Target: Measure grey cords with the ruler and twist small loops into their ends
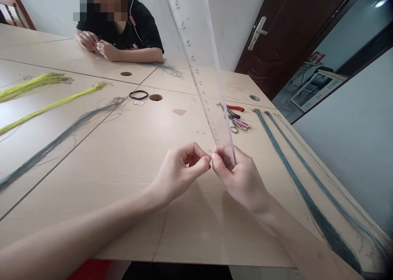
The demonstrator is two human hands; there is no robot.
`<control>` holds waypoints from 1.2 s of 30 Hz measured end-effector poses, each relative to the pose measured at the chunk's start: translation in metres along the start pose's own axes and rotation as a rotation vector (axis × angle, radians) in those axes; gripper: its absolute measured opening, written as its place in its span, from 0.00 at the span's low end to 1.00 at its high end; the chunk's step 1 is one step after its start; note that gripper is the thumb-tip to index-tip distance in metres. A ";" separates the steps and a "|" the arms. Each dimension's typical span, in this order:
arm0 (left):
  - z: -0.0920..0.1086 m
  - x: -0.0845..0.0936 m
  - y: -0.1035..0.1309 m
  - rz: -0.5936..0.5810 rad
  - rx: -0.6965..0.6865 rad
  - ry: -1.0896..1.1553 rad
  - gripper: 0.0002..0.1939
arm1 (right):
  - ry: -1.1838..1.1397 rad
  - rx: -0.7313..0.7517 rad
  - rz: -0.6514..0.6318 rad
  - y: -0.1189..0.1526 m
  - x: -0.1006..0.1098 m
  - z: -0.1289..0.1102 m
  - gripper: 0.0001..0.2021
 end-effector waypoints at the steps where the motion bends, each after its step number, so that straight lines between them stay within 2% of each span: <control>1: 0.000 0.000 0.000 0.001 -0.003 0.007 0.08 | -0.020 -0.015 -0.005 0.000 0.000 0.001 0.07; 6: 0.006 0.005 -0.002 0.050 -0.018 0.030 0.08 | -0.105 -0.066 -0.005 0.001 0.004 0.000 0.08; 9: 0.013 0.012 -0.004 0.116 -0.058 0.065 0.08 | -0.247 -0.066 0.019 0.002 0.011 -0.001 0.09; 14: 0.019 0.015 -0.002 0.143 -0.069 0.164 0.09 | -0.689 0.115 0.137 0.005 0.034 -0.009 0.11; 17: 0.020 0.013 0.000 0.124 -0.080 0.174 0.08 | -0.836 0.202 0.147 0.005 0.044 -0.013 0.15; 21: 0.020 0.011 0.001 0.091 -0.119 0.211 0.08 | -0.923 0.210 0.033 0.000 0.046 -0.016 0.15; 25: 0.021 0.011 0.005 0.062 -0.150 0.252 0.08 | -0.884 0.108 -0.078 -0.001 0.040 -0.015 0.03; 30: 0.029 0.010 0.008 0.037 -0.206 0.352 0.07 | -0.795 0.090 -0.094 0.003 0.032 -0.018 0.07; 33: 0.031 0.008 0.007 0.030 -0.223 0.396 0.07 | -0.800 0.056 -0.162 0.005 0.026 -0.017 0.07; 36: 0.031 0.007 0.007 0.012 -0.228 0.426 0.06 | -0.865 0.086 -0.265 0.007 0.021 -0.019 0.07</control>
Point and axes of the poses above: each hand's wrist, its own y-axis away from the middle knuckle, its own x-axis out of the back of the hand, z = x × y, the point moved 6 cm from there along -y, towards the middle knuckle, and after that the axes turned 6 degrees about -x, right-handed, at the moved point
